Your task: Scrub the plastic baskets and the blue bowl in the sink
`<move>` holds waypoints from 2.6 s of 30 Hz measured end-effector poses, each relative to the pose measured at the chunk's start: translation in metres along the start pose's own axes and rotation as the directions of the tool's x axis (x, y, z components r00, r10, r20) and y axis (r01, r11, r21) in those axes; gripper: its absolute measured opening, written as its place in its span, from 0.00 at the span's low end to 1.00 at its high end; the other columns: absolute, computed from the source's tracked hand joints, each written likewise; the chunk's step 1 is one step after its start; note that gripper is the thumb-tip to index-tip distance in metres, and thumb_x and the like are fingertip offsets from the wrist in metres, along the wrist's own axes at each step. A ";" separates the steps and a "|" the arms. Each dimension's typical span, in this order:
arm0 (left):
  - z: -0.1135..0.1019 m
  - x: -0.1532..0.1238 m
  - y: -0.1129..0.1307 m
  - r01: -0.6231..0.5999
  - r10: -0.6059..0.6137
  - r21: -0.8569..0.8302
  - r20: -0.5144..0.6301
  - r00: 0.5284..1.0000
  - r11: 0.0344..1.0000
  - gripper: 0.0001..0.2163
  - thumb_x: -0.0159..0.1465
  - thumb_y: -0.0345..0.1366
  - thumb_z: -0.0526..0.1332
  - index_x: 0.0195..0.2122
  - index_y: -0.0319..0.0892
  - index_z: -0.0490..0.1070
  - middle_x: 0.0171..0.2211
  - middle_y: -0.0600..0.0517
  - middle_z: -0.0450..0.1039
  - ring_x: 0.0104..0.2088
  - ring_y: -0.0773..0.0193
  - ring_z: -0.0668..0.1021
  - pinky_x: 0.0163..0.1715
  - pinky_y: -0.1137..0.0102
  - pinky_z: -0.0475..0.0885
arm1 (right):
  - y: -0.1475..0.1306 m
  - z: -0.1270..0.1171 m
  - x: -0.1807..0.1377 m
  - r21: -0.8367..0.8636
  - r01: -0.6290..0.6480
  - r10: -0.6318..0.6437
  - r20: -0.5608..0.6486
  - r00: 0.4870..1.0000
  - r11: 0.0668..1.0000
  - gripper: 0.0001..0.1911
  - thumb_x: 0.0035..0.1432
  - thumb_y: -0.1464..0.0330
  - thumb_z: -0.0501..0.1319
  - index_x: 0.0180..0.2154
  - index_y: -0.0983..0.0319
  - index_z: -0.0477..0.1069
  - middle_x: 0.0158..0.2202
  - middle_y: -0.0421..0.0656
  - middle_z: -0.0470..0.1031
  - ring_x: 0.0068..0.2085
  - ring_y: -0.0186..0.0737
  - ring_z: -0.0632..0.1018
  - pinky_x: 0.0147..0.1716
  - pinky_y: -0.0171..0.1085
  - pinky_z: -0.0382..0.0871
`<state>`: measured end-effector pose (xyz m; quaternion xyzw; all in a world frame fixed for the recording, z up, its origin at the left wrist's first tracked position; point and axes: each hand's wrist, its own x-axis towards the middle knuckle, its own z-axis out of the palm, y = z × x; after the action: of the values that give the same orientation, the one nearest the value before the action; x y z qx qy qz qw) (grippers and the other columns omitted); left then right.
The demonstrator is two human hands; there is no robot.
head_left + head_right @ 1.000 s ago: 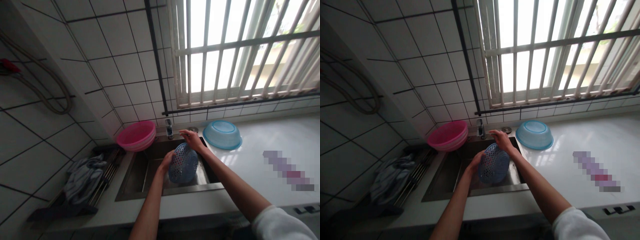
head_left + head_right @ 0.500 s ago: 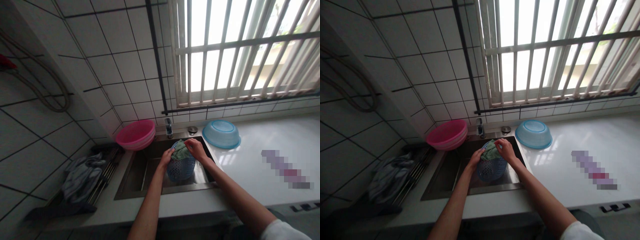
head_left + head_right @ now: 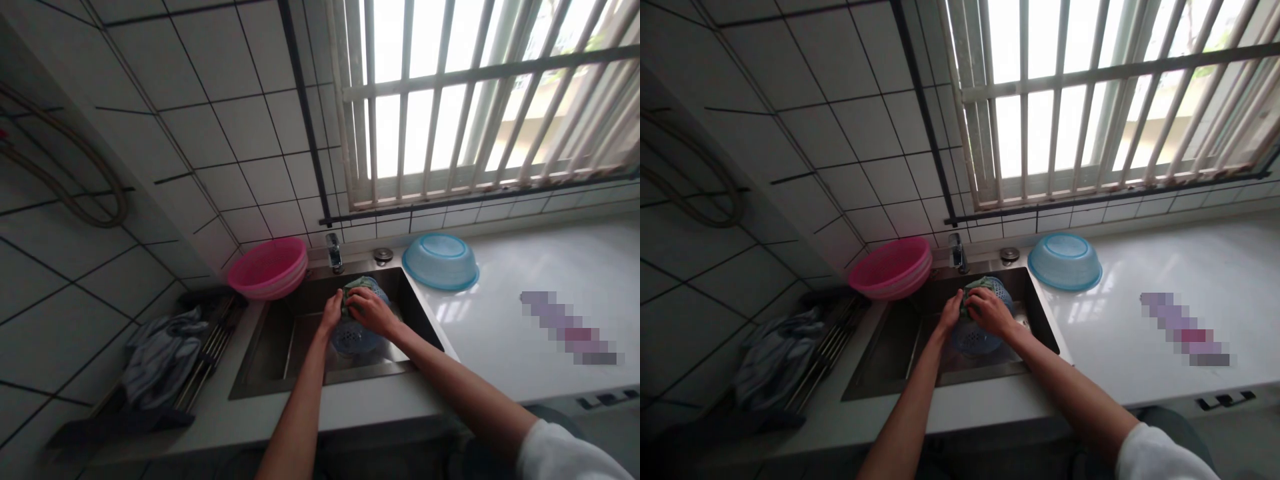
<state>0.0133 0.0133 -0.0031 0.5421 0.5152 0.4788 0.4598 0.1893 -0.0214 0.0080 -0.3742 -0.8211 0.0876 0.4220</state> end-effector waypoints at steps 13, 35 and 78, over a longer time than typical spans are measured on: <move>-0.003 0.002 -0.004 0.026 -0.026 -0.006 -0.003 1.000 1.000 0.28 0.59 0.65 0.63 0.28 0.40 0.75 0.24 0.51 0.73 0.29 0.59 0.74 0.33 0.66 0.72 | 0.028 -0.020 -0.009 -0.114 -0.275 0.285 0.090 0.954 0.955 0.20 0.66 0.61 0.63 0.59 0.52 0.77 0.39 0.44 0.82 0.41 0.45 0.81 0.45 0.40 0.72; -0.008 0.006 -0.007 -0.055 0.054 0.022 0.030 0.998 0.998 0.33 0.54 0.72 0.62 0.27 0.40 0.73 0.25 0.53 0.72 0.30 0.62 0.72 0.34 0.68 0.67 | 0.001 -0.016 -0.005 -0.034 0.117 -0.110 0.162 0.981 0.993 0.16 0.71 0.69 0.60 0.55 0.52 0.80 0.42 0.45 0.76 0.45 0.44 0.74 0.49 0.42 0.72; -0.046 0.013 -0.002 0.177 -0.152 0.110 -0.206 0.967 0.978 0.17 0.58 0.51 0.66 0.26 0.39 0.80 0.25 0.47 0.79 0.37 0.50 0.81 0.37 0.64 0.72 | 0.004 0.031 0.003 0.012 0.208 -0.204 0.253 0.946 0.978 0.26 0.72 0.64 0.59 0.69 0.52 0.65 0.72 0.46 0.63 0.73 0.51 0.62 0.72 0.58 0.53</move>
<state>-0.0320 0.0271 0.0005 0.4757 0.6310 0.4563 0.4091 0.1666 -0.0113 -0.0111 -0.2752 -0.9033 0.0841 0.3181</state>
